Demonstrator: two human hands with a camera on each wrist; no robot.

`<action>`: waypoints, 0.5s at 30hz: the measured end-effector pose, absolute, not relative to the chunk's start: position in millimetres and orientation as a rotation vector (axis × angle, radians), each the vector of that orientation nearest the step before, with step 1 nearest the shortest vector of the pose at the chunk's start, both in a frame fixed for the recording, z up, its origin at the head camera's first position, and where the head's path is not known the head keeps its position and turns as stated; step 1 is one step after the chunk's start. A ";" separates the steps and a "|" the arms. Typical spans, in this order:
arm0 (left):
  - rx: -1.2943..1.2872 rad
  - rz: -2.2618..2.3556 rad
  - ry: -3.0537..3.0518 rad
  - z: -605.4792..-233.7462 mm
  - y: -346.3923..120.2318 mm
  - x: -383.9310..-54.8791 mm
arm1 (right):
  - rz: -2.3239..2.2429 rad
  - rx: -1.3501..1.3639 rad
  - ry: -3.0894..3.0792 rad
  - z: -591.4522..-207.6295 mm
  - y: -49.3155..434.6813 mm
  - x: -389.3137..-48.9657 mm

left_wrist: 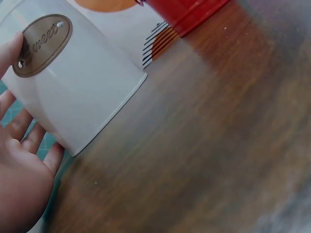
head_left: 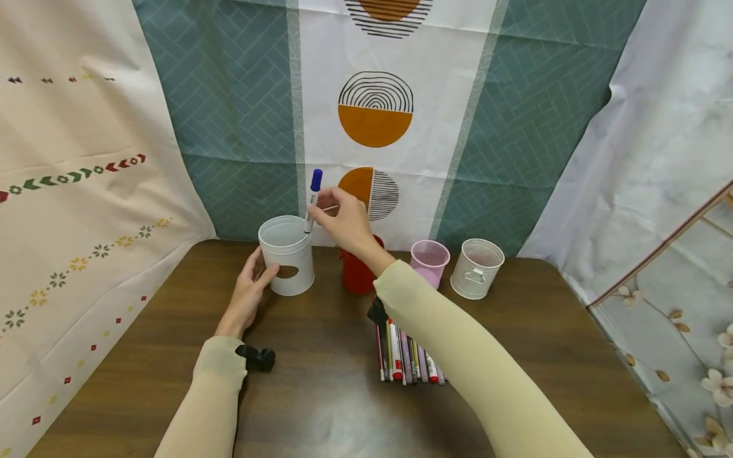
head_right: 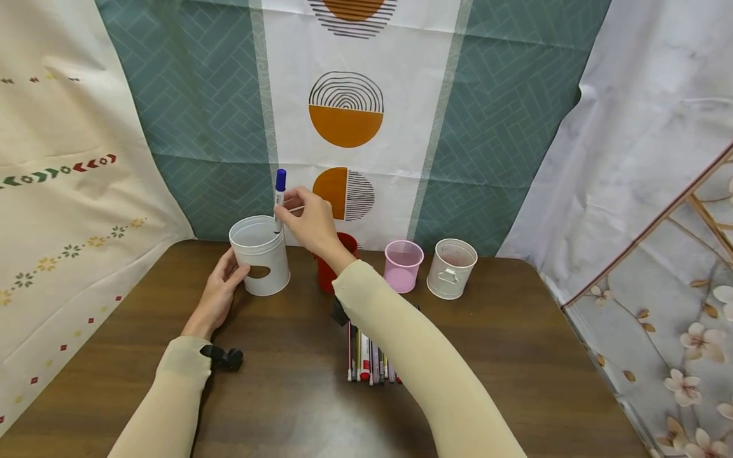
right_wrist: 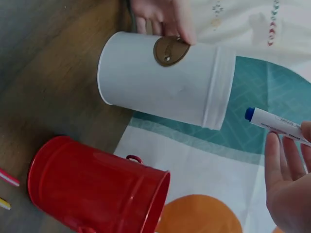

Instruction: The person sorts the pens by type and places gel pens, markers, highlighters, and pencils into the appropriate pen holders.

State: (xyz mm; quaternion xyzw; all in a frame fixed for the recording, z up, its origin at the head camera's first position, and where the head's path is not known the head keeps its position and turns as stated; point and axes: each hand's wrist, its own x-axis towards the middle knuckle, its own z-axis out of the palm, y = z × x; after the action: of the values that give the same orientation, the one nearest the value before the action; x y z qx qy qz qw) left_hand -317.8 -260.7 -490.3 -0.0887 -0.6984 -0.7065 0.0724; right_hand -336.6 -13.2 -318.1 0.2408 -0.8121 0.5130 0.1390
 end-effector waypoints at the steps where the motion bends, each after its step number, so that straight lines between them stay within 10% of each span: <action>1: -0.266 -2.124 -2.097 -490.1 -260.6 -318.1 | 1.484 0.695 -2.349 -318.5 -16.8 -339.2; 15: -0.273 -2.144 -2.111 -491.3 -262.0 -318.9 | 1.424 0.711 -2.506 -341.0 -43.9 -354.0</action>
State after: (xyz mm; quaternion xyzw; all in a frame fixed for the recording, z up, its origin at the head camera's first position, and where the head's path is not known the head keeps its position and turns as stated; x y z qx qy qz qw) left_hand -318.9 -262.0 -491.3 -0.0902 -0.6975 -0.7083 0.0600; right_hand -354.0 -43.9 -341.0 0.2386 -0.8410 0.4779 0.0862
